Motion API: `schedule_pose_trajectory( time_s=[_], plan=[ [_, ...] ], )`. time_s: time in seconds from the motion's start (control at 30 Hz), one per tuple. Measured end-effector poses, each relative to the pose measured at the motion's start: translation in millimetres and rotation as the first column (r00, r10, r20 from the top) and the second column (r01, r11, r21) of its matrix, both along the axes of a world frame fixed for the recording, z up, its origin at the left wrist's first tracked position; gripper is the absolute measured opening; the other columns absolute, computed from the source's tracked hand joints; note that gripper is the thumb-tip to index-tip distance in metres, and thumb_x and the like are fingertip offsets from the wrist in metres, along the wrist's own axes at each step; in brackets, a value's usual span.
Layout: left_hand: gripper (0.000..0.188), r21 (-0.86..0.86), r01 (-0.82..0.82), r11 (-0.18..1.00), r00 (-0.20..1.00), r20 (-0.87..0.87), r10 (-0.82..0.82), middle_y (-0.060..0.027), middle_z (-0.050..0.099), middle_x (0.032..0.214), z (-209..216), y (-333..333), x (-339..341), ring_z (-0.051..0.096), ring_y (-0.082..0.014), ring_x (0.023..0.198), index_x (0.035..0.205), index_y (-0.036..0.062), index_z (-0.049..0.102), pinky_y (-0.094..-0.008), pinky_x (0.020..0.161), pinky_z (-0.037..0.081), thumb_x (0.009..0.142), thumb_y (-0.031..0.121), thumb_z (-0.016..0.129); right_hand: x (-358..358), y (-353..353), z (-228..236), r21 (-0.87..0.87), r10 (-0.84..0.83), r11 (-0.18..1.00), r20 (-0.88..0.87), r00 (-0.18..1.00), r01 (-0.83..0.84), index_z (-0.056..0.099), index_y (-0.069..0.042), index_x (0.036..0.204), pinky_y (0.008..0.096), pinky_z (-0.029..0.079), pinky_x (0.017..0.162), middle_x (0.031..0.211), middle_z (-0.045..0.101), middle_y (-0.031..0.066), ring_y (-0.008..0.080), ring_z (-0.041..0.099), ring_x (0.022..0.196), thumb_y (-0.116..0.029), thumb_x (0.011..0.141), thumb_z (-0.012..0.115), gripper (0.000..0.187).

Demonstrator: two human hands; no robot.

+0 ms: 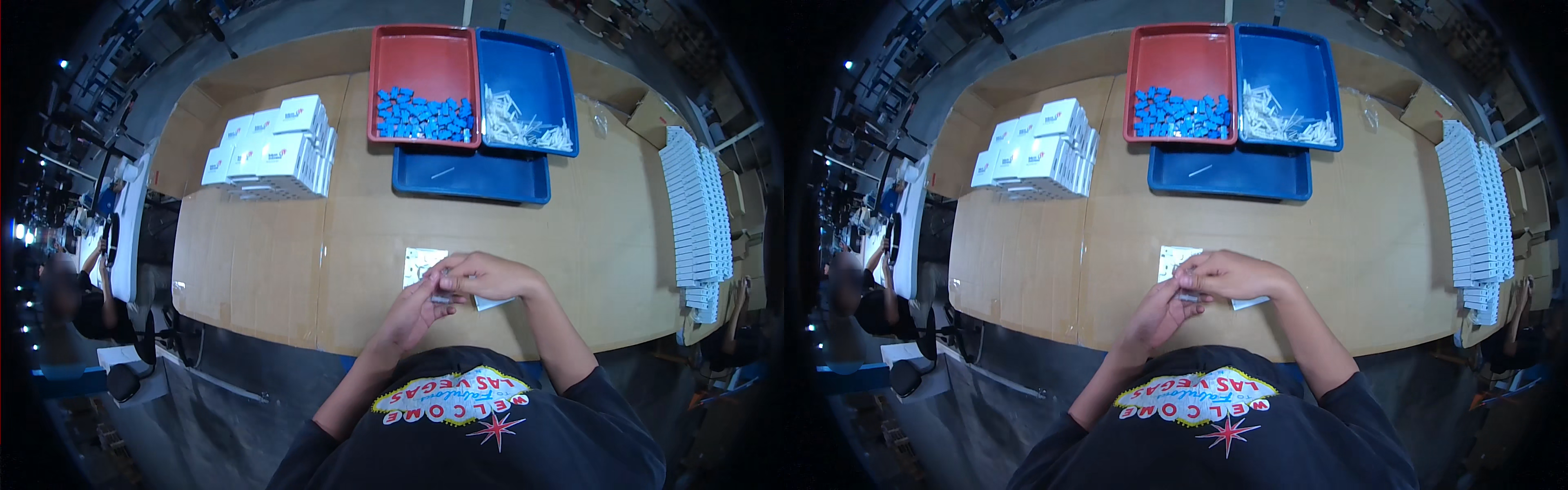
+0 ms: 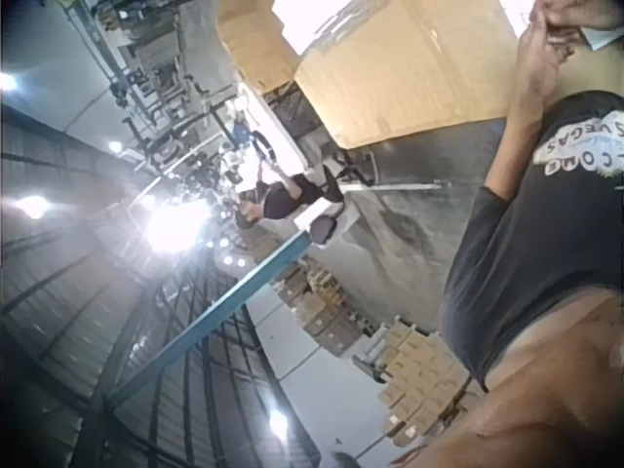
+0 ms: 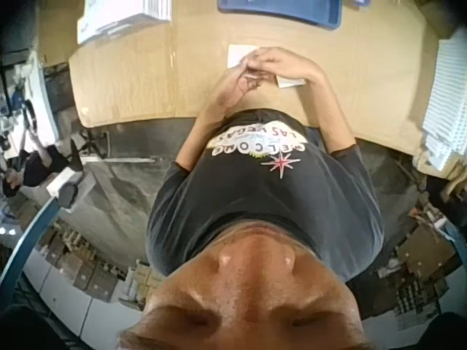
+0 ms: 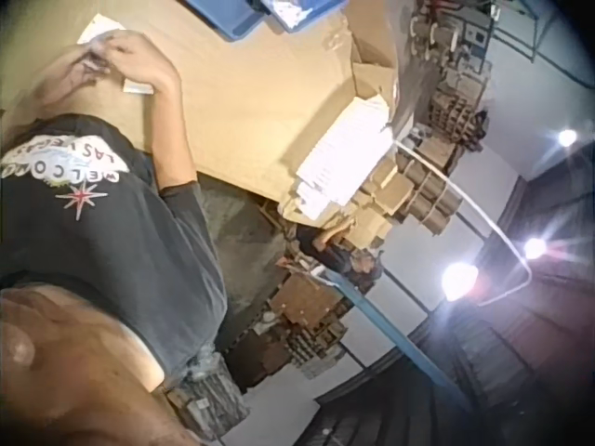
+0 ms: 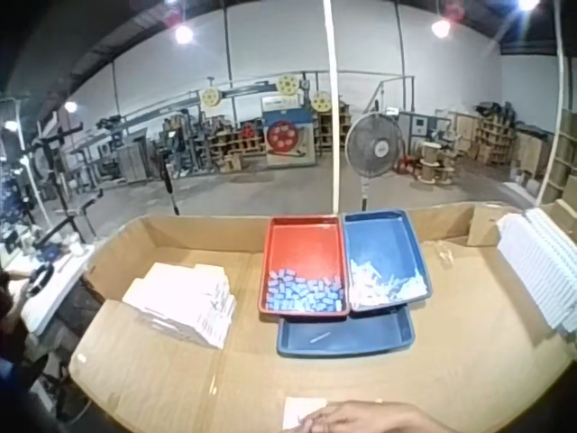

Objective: The person is shown assembling and packaging small electronic or plastic components into boxes.

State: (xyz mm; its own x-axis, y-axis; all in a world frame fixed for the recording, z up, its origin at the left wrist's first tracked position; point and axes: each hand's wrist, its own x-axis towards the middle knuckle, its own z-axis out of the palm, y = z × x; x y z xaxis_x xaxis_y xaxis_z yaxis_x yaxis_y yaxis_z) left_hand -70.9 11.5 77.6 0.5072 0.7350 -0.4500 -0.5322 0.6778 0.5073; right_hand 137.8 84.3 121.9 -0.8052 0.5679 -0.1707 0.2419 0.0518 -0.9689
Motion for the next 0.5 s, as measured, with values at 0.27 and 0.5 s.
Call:
schedule_pose_trajectory(
  time_s=[0.27, 0.5],
  plan=[
    [0.038, 0.055, 0.012, 0.998, 1.000, 0.001, -0.012, -0.0120, 0.070, 0.115, -12.2, -0.7, -4.9, 0.071, -0.0227, 0.099, 0.128, 0.0009, 0.058, -0.0372, 0.090, 0.058, 0.115, 0.032, 0.041, 0.7, 9.2, 7.1, 0.064, 0.140, 0.988, 0.002, 0.990, -0.140, 0.071, 0.003, 0.120, 0.0356, 0.052, 0.093, 0.108, 0.073, 0.0094, 0.0176, 0.066, 0.098, -0.029, 0.110, 0.057, 0.037],
    [0.046, 0.062, 0.049, 0.997, 0.994, 0.097, -0.055, -0.0108, 0.071, 0.116, 6.9, -2.2, -5.3, 0.064, -0.0138, 0.087, 0.142, -0.0012, 0.057, -0.0285, 0.081, 0.053, 0.114, 0.034, 0.043, 50.5, 57.1, 5.1, 0.061, -0.265, 0.962, 0.002, 0.964, 0.265, 0.075, -0.001, 0.112, 0.0313, 0.054, 0.090, 0.104, 0.076, 0.0061, 0.0137, 0.068, 0.097, -0.023, 0.105, 0.065, 0.025]
  ],
)
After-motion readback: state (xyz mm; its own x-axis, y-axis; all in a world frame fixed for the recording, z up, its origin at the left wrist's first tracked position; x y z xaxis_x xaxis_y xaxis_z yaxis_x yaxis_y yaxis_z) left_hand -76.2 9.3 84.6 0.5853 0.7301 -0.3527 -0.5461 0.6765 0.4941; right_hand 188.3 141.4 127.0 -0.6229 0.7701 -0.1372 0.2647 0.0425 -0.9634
